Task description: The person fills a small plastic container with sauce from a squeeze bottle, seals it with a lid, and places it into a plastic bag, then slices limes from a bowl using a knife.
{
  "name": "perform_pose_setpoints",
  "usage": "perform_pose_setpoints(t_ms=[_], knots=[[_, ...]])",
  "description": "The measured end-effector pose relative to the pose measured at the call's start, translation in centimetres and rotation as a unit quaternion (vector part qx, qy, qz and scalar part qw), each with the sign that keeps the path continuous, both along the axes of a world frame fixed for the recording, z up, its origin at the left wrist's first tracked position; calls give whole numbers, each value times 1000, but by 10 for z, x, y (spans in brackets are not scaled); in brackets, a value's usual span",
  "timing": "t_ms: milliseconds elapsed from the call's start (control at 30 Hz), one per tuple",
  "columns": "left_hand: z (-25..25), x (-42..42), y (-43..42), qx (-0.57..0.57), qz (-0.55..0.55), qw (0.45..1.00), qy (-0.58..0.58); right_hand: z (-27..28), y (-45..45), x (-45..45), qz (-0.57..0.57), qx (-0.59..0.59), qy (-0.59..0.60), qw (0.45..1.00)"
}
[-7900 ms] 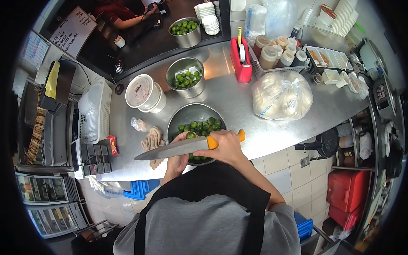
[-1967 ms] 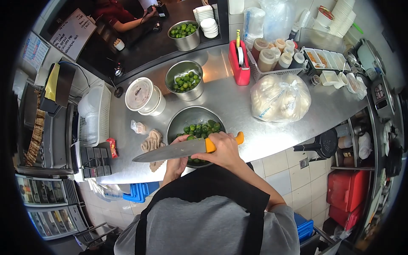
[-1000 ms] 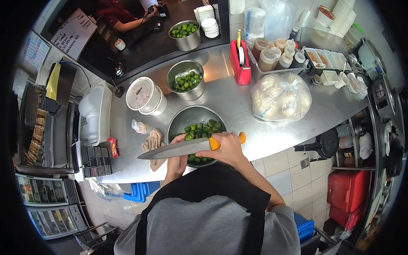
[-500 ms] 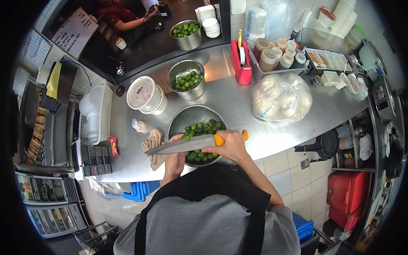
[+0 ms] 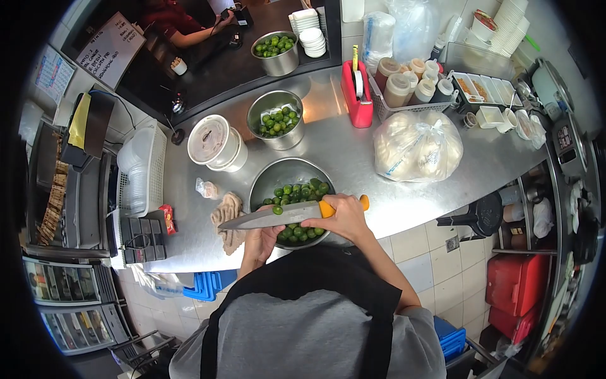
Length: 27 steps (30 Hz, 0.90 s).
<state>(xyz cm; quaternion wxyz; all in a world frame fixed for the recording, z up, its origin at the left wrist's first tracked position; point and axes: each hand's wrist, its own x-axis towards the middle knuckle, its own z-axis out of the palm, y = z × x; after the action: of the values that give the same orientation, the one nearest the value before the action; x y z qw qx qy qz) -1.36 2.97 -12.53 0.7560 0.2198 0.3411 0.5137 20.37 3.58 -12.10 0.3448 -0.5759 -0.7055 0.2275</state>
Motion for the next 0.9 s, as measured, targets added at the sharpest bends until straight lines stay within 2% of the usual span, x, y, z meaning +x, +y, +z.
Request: perform_pose_setpoints(t_ms=[100, 200, 267, 367, 467, 500, 567, 600, 733, 833, 900], knots=[[-6, -11, 9, -20, -36, 999, -27, 2, 0, 2, -5, -29, 0, 1000], [-8, -4, 48, 30, -4, 991, 129, 11, -3, 1, -17, -116, 64, 991], [14, 8, 80, 47, 55, 987, 141, 10, -5, -1, -17, -169, 122, 978], [33, 21, 116, 130, 94, 975, 152, -3, -7, 1, -8, -196, 178, 964], [5, 16, 126, 265, 73, 899, 341, -6, -8, 5, -19, -201, 191, 961], [-5, 7, 127, 313, 4, 835, 453, -6, -8, 6, -24, -206, 197, 958], [-13, -10, 124, 383, -128, 652, 642, -7, -10, 5, -32, -215, 208, 954], [-19, -8, 121, 373, -145, 597, 695, -8, -10, 3, -33, -217, 212, 952], [-44, -1, 115, 394, -202, 516, 733, -11, -10, 1, -24, -215, 187, 958], [-59, 5, 110, 407, -158, 495, 751, -7, -10, 1, -18, -225, 179, 958], [-66, 2, 108, 428, -124, 513, 734, -7, -9, 1, -17, -218, 185, 958]])
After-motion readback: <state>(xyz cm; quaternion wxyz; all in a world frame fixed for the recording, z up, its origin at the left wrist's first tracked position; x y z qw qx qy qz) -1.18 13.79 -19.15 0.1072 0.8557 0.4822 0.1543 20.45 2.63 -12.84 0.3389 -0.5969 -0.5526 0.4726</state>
